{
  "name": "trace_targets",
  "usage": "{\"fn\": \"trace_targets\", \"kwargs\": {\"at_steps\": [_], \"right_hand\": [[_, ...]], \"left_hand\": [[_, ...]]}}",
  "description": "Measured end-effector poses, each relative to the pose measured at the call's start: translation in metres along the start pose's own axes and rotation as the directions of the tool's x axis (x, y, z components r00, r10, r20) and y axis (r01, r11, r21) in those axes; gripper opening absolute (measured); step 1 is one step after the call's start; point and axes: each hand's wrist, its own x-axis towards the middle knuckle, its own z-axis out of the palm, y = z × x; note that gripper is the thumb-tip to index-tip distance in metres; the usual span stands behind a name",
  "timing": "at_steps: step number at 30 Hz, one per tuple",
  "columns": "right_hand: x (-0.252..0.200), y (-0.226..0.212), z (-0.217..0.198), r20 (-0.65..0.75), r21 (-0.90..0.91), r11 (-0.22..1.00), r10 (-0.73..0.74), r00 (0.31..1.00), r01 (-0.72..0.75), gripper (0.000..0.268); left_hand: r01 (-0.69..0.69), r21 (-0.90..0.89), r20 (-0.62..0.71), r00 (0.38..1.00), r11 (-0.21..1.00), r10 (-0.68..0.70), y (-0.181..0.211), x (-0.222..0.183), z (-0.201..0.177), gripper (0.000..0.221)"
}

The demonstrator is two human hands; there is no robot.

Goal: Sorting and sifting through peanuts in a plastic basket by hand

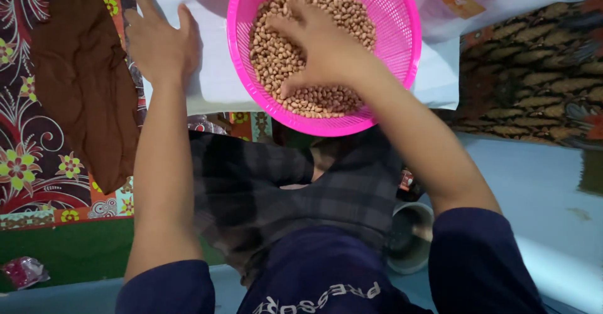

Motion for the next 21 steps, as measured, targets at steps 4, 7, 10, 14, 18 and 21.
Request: {"fn": "trace_targets", "kwargs": {"at_steps": [4, 7, 10, 14, 18, 21], "right_hand": [[0.023, 0.027, 0.040, -0.051, -0.112, 0.986, -0.127, 0.991, 0.120, 0.108], [0.034, 0.049, 0.050, -0.078, -0.085, 0.987, -0.141, 0.987, 0.134, 0.088], [0.039, 0.071, 0.049, -0.092, -0.032, 0.980, -0.198, 0.976, 0.196, 0.068], [0.025, 0.076, 0.030, -0.350, 0.097, 0.965, -0.194, 0.916, 0.242, 0.023], [0.019, 0.092, 0.016, -0.624, 0.185, 0.966, -0.026, 0.781, 0.180, 0.012], [0.003, 0.083, -0.003, -0.681, 0.245, 0.947, 0.014, 0.732, 0.209, 0.025]], "left_hand": [[-0.037, 0.034, -0.028, 0.999, 0.999, 0.038, -0.003, -0.001, 0.000, 0.064], [-0.013, -0.009, 0.006, 1.000, 1.000, 0.013, 0.004, -0.001, -0.006, 0.064], [0.020, -0.020, 0.026, 0.999, 1.000, -0.019, 0.003, 0.000, -0.005, 0.065], [-0.010, -0.006, -0.024, 1.000, 1.000, 0.010, 0.001, -0.001, -0.003, 0.062], [-0.018, 0.032, -0.037, 0.999, 0.999, 0.020, -0.002, 0.003, 0.005, 0.065], [-0.016, -0.019, -0.022, 1.000, 1.000, 0.016, 0.004, -0.004, -0.006, 0.063]]}}
